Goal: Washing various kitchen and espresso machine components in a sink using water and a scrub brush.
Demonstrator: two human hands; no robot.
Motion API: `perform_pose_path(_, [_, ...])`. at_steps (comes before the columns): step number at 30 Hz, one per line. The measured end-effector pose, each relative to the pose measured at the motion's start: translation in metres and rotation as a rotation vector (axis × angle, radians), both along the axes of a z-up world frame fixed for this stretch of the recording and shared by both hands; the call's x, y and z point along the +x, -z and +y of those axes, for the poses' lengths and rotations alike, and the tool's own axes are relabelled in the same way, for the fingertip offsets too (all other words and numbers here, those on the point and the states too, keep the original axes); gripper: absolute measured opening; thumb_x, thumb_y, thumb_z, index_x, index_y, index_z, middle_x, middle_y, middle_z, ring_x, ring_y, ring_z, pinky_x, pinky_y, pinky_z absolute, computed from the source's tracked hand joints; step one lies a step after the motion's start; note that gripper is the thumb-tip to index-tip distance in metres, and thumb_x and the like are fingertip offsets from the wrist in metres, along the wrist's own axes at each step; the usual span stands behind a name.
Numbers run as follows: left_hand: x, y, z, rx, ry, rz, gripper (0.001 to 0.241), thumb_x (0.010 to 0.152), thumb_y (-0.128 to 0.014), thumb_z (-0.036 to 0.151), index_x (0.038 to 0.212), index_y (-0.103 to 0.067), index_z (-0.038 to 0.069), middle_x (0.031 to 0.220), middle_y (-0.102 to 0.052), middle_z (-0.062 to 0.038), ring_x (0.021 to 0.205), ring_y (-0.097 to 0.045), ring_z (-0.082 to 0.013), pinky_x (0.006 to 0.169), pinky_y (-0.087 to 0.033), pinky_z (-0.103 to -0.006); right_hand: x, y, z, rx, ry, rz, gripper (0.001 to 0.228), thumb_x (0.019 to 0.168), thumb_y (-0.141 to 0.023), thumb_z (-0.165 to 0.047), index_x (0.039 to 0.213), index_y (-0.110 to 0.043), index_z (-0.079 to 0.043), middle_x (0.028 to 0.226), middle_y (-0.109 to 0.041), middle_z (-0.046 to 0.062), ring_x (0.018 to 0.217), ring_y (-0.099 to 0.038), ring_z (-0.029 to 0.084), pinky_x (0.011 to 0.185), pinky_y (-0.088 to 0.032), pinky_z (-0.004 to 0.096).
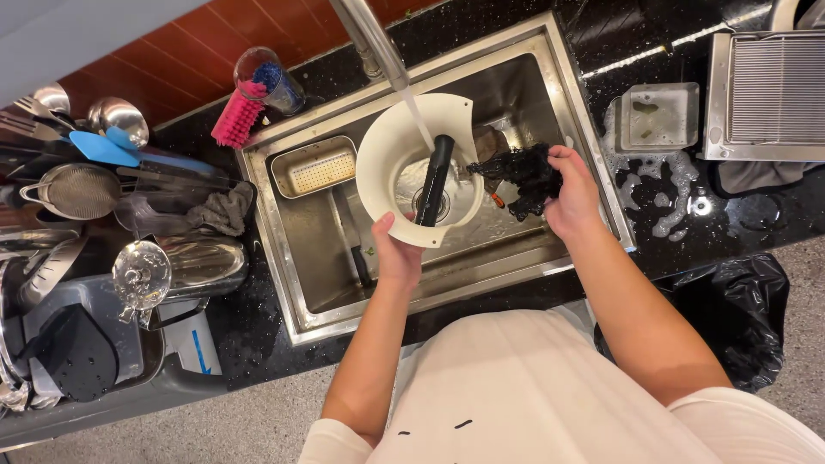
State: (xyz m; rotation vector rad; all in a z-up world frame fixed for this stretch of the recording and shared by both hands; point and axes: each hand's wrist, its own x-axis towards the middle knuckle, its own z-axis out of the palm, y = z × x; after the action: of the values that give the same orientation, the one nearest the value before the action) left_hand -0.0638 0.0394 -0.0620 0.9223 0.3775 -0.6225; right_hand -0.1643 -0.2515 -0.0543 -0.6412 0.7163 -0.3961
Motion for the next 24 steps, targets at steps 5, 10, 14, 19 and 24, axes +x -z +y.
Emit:
perform_pose_path(5, [0.001, -0.027, 0.0, 0.115, 0.031, 0.009, 0.07, 0.075, -0.065, 0.057, 0.133, -0.042, 0.025, 0.109, -0.052, -0.004, 0.102, -0.059, -0.0242, 0.082, -0.058, -0.0524, 0.005, -0.012, 0.02, -0.154, -0.15, 0.043, 0.024, 0.099, -0.059, -0.007, 0.121, -0.064, -0.014, 0.106, -0.068, 0.0, 0.095, -0.063, 0.012, 0.076, -0.047, 0.029])
perform_pose_path(10, [-0.005, -0.037, -0.004, 0.112, 0.061, -0.059, 0.067, 0.081, -0.063, 0.044, 0.14, -0.035, 0.029, 0.11, -0.048, -0.006, 0.103, -0.057, -0.0236, 0.083, -0.06, -0.0537, 0.027, -0.063, 0.056, -1.815, -0.75, 0.173, 0.06, 0.085, -0.064, -0.01, 0.144, -0.059, -0.018, 0.119, -0.063, 0.01, 0.108, -0.063, 0.028, 0.084, -0.056, 0.042])
perform_pose_path(14, [-0.01, -0.036, -0.008, 0.171, 0.129, -0.213, 0.069, 0.082, -0.064, 0.032, 0.144, -0.033, 0.026, 0.12, -0.046, -0.006, 0.109, -0.054, -0.0245, 0.088, -0.056, -0.0511, 0.054, -0.081, 0.066, -1.834, -1.052, 0.646, 0.066, 0.088, -0.067, -0.02, 0.151, -0.051, -0.024, 0.125, -0.053, 0.013, 0.112, -0.058, 0.03, 0.085, -0.055, 0.045])
perform_pose_path(19, [-0.009, -0.037, -0.004, 0.13, 0.112, -0.188, 0.072, 0.081, -0.065, 0.029, 0.143, -0.03, 0.023, 0.123, -0.044, -0.008, 0.114, -0.054, -0.0259, 0.091, -0.058, -0.0528, 0.07, -0.072, 0.073, -1.847, -1.15, 0.763, 0.064, 0.09, -0.06, -0.027, 0.151, -0.043, -0.034, 0.134, -0.043, 0.019, 0.111, -0.054, 0.039, 0.079, -0.055, 0.05])
perform_pose_path(24, [0.002, -0.034, -0.011, 0.147, 0.126, -0.25, 0.076, 0.078, -0.065, 0.028, 0.144, -0.029, 0.026, 0.13, -0.045, -0.007, 0.115, -0.055, -0.0252, 0.088, -0.056, -0.0501, 0.078, -0.058, 0.081, -1.836, -1.059, 0.78, 0.073, 0.087, -0.059, -0.02, 0.157, -0.038, -0.03, 0.132, -0.045, 0.021, 0.105, -0.058, 0.04, 0.078, -0.055, 0.049])
